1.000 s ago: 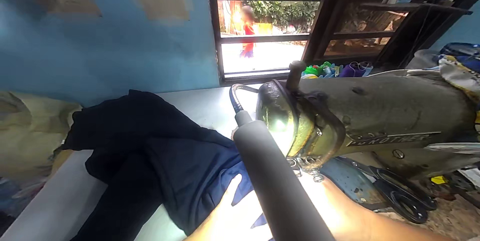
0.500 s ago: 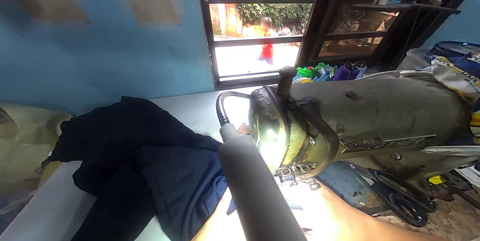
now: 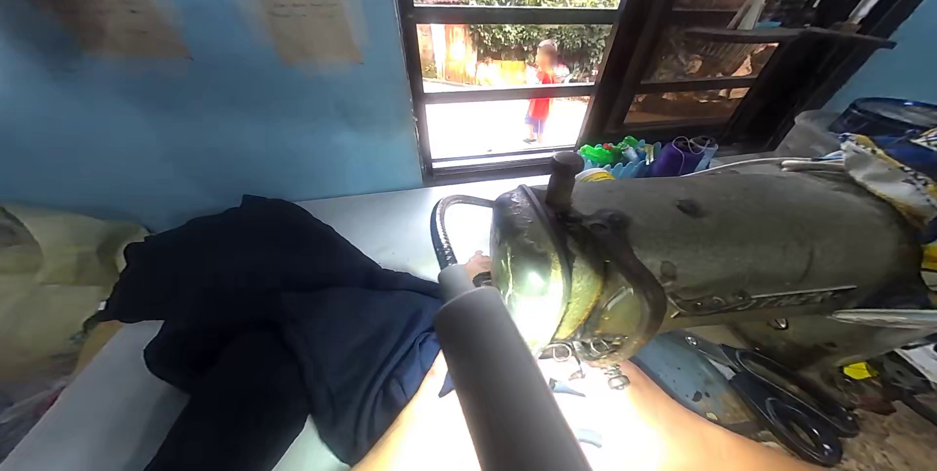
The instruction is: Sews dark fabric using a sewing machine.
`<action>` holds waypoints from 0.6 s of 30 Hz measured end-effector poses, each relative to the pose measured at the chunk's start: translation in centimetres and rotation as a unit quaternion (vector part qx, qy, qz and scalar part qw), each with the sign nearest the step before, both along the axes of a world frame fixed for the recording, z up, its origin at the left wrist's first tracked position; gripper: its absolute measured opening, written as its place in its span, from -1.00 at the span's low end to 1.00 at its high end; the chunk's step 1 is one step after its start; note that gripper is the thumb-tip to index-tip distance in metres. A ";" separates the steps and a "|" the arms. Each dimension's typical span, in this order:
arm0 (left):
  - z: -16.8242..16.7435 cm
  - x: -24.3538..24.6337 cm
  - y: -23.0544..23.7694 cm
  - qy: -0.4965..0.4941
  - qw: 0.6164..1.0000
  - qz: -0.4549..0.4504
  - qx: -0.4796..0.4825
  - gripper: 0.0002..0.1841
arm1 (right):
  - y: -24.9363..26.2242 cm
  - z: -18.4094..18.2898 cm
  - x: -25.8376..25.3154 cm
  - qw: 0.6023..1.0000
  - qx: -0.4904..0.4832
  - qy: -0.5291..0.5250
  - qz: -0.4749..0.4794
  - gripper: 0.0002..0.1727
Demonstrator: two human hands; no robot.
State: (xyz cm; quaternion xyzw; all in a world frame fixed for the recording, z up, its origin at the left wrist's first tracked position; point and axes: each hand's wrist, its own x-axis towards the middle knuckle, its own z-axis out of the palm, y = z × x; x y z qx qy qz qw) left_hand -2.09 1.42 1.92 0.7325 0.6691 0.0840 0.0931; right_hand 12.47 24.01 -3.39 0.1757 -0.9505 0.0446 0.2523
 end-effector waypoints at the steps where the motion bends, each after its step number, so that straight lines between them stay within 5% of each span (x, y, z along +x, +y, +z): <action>1: -0.3 -0.2 0.0 0.006 1.000 -0.001 0.000 -0.37 | 0.0 0.1 -0.1 1.000 0.001 -0.006 -0.003 -0.50; 18: -2.1 -1.3 0.7 0.065 0.997 0.003 0.045 -0.32 | -0.4 1.0 0.0 0.999 -0.023 -0.032 0.021 -0.59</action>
